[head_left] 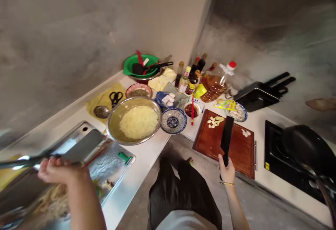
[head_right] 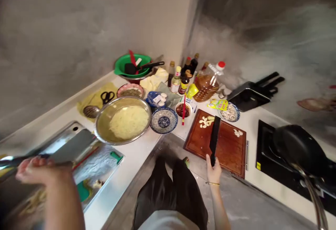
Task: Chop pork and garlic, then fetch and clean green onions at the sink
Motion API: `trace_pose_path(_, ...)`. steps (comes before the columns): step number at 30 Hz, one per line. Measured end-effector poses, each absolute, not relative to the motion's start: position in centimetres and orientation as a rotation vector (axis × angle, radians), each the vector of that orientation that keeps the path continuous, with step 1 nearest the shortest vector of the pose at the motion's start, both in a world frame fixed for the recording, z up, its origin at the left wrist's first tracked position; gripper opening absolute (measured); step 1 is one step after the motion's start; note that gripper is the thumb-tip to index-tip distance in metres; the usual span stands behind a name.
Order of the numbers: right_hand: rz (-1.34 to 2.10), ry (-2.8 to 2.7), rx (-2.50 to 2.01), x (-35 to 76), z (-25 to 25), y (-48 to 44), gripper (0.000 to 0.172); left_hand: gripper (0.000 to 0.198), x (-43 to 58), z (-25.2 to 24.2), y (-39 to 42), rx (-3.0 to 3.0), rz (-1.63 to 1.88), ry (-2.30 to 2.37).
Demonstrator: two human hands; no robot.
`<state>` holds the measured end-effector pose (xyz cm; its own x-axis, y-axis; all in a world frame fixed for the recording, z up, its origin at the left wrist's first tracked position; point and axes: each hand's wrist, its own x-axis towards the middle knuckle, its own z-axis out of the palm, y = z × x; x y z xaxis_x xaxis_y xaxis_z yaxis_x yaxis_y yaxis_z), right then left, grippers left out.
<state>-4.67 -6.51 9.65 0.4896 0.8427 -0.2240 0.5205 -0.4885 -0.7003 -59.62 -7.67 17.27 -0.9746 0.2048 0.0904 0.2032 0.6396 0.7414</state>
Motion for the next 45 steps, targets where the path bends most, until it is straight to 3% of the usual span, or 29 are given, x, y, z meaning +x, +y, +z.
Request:
trace_pose_path(2, 0.738, -1.180, -2.244, -2.2, 9.4, -6.5, 0.044, 0.023, -51.8, 17.0, -6.2, 0.516, 1.501, 2.999)
trace_pose_path(4, 0.735, -1.224, -2.270, 0.2, 8.9, -6.6, 0.046, 0.020, -42.3, 16.1, -4.2, 0.868, 1.567, 2.807)
trace_pose_path(8, 0.830, -1.201, -2.277, 4.6, 7.1, -6.7, 0.046, 0.021, -24.3, 12.3, 1.9, 1.630, 1.130, 1.827)
trace_pose_path(13, 0.941, -1.253, -2.181, 9.5, 4.8, -6.6, 0.043, 0.028, -11.7, 5.2, 11.0, 2.017, 0.921, 1.579)
trace_pose_path(18, 1.023, -1.389, -2.139, 13.1, 3.9, -5.4, 0.043, 0.054, -9.0, 0.5, 14.7, 2.140, 0.693, 1.634)
trace_pose_path(26, 1.150, -1.421, -2.182, 13.8, 3.7, -2.7, 0.045, 0.029, -9.2, -0.8, 14.1, 2.150, 0.732, 1.629)
trace_pose_path(45, 1.108, -1.481, -2.147, 8.1, 4.0, -2.1, 0.051, 0.025, -10.0, 1.4, 6.3, 1.998, 0.642, 1.372)
